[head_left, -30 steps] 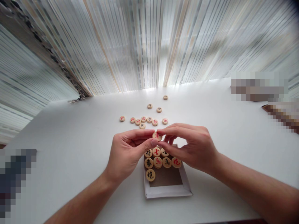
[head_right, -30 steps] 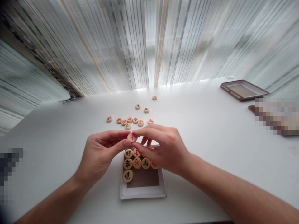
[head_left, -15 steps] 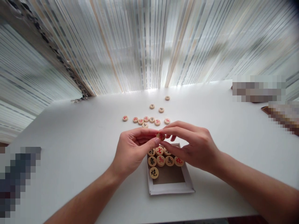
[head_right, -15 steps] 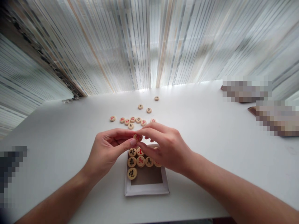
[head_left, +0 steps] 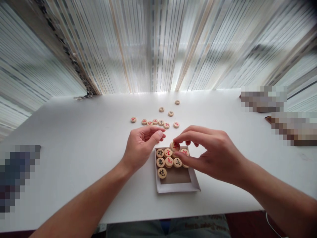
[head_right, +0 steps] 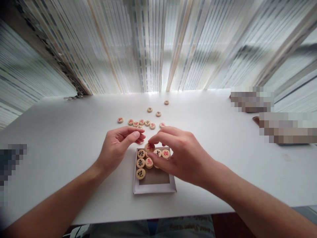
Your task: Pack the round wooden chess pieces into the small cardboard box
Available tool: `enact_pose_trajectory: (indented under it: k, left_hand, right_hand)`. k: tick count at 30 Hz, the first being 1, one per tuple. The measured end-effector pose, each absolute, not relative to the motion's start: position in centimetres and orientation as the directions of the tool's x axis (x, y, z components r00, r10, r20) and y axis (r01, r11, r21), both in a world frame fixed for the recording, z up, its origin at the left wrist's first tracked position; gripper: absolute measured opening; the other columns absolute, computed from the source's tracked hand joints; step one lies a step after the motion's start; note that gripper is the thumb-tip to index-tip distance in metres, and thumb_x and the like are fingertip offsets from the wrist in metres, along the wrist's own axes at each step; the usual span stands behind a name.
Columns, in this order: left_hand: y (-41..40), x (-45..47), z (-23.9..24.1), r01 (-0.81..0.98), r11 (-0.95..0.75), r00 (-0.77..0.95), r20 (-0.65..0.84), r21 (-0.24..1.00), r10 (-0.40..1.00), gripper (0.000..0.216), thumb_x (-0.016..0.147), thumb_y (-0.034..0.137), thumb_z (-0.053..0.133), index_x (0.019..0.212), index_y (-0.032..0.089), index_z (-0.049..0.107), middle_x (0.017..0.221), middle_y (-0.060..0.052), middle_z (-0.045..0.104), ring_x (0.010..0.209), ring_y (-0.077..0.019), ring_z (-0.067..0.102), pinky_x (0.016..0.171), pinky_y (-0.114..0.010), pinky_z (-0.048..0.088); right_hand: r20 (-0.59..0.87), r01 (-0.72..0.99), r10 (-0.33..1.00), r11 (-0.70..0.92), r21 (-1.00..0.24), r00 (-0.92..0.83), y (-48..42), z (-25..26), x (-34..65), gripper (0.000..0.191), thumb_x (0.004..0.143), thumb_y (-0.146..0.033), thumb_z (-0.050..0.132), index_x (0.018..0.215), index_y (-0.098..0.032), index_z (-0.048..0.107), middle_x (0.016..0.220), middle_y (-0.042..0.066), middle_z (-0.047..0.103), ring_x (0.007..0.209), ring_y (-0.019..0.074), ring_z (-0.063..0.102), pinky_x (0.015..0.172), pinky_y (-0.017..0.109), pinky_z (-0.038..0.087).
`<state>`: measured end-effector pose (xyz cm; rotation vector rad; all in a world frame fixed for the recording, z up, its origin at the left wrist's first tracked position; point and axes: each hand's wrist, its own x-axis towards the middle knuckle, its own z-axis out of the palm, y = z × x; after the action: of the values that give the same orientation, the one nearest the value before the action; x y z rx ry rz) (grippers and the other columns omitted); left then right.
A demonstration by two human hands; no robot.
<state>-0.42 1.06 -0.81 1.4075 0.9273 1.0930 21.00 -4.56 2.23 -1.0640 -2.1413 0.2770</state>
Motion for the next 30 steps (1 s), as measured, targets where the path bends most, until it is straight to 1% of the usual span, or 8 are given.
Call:
enact_pose_trajectory:
  k: [6,9,12,16,19,22,26,30]
  left_hand:
    - [1.2,-0.3,-1.3,-0.012,-0.145,0.279,0.143,0.989,0.95,0.017,0.09,0.029,0.076,0.092,0.013,0.083,0.084,-0.008,0.083,0.081,-0.0206,0.079,0.081,-0.033,0.064]
    - [1.3,-0.2,-1.4,-0.01,-0.156,0.288,0.152,0.988,0.946,0.017,0.091,0.029,0.076,0.091,0.014,0.083,0.085,-0.008,0.083,0.081,-0.0203,0.078,0.081,-0.032,0.064]
    - [1.4,-0.2,-1.5,-0.01,-0.162,0.292,0.157,0.987,0.943,0.017,0.09,0.029,0.076,0.09,0.014,0.083,0.085,-0.007,0.082,0.08,-0.0196,0.078,0.08,-0.032,0.064]
    - [1.4,-0.3,-1.5,0.002,-0.17,0.295,0.161,0.986,0.942,0.016,0.091,0.028,0.075,0.089,0.014,0.083,0.086,-0.008,0.083,0.08,-0.0196,0.078,0.08,-0.032,0.064]
    - [1.3,-0.3,-1.5,0.006,-0.166,0.297,0.157,0.986,0.942,0.015,0.091,0.028,0.076,0.089,0.015,0.084,0.087,-0.008,0.084,0.081,-0.0198,0.077,0.081,-0.033,0.064]
    - [1.3,-0.2,-1.5,0.01,-0.164,0.293,0.154,0.986,0.944,0.015,0.091,0.028,0.076,0.089,0.016,0.085,0.087,-0.008,0.084,0.081,-0.0199,0.077,0.081,-0.032,0.063]
    - [1.3,-0.1,-1.5,0.007,-0.16,0.289,0.151,0.987,0.945,0.015,0.09,0.028,0.076,0.089,0.016,0.085,0.087,-0.008,0.084,0.08,-0.0198,0.077,0.081,-0.032,0.063]
    - [1.4,-0.2,-1.5,-0.003,-0.156,0.286,0.15,0.988,0.946,0.014,0.089,0.027,0.076,0.089,0.015,0.084,0.087,-0.008,0.084,0.08,-0.0197,0.077,0.081,-0.032,0.064]
  right_hand:
    - [0.364,0.601,0.791,0.611,-0.515,-0.492,-7.1,0.8,20.7,0.008,0.097,-0.013,0.068,0.098,-0.017,0.074,0.087,0.006,0.071,0.077,0.0186,0.065,0.068,0.029,0.053]
    - [0.321,0.607,0.794,0.603,-0.517,-0.516,-7.9,-0.2,20.7,0.01,0.096,-0.012,0.066,0.1,-0.017,0.074,0.09,0.007,0.071,0.082,0.0212,0.063,0.071,0.031,0.052]
    - [0.286,0.614,0.788,0.608,-0.503,-0.545,-8.2,-0.7,20.6,0.012,0.099,-0.012,0.062,0.098,-0.016,0.074,0.088,0.007,0.069,0.08,0.0219,0.06,0.069,0.033,0.051]
    - [0.295,0.613,0.766,0.637,-0.467,-0.571,-8.2,-0.8,20.0,0.014,0.101,-0.012,0.059,0.094,-0.016,0.071,0.086,0.007,0.069,0.079,0.022,0.056,0.07,0.034,0.05]
    - [0.289,0.627,0.753,0.654,-0.423,-0.59,-8.2,-1.0,19.7,0.013,0.098,-0.012,0.064,0.089,-0.017,0.071,0.086,0.006,0.07,0.08,0.0224,0.057,0.07,0.034,0.049]
    - [0.27,0.646,0.747,0.663,-0.379,-0.608,-8.2,-1.4,19.7,0.011,0.095,-0.011,0.071,0.087,-0.018,0.074,0.084,0.005,0.07,0.079,0.0228,0.058,0.073,0.036,0.049]
    - [0.286,0.637,0.732,0.68,-0.363,-0.618,-8.2,-1.7,19.9,0.015,0.096,-0.01,0.071,0.087,-0.019,0.078,0.079,0.004,0.069,0.076,0.022,0.059,0.079,0.037,0.051]
    - [0.319,0.632,0.721,0.692,-0.347,-0.614,-8.1,-1.8,19.8,0.016,0.095,-0.009,0.072,0.084,-0.018,0.08,0.076,0.003,0.068,0.072,0.0216,0.057,0.076,0.037,0.05]
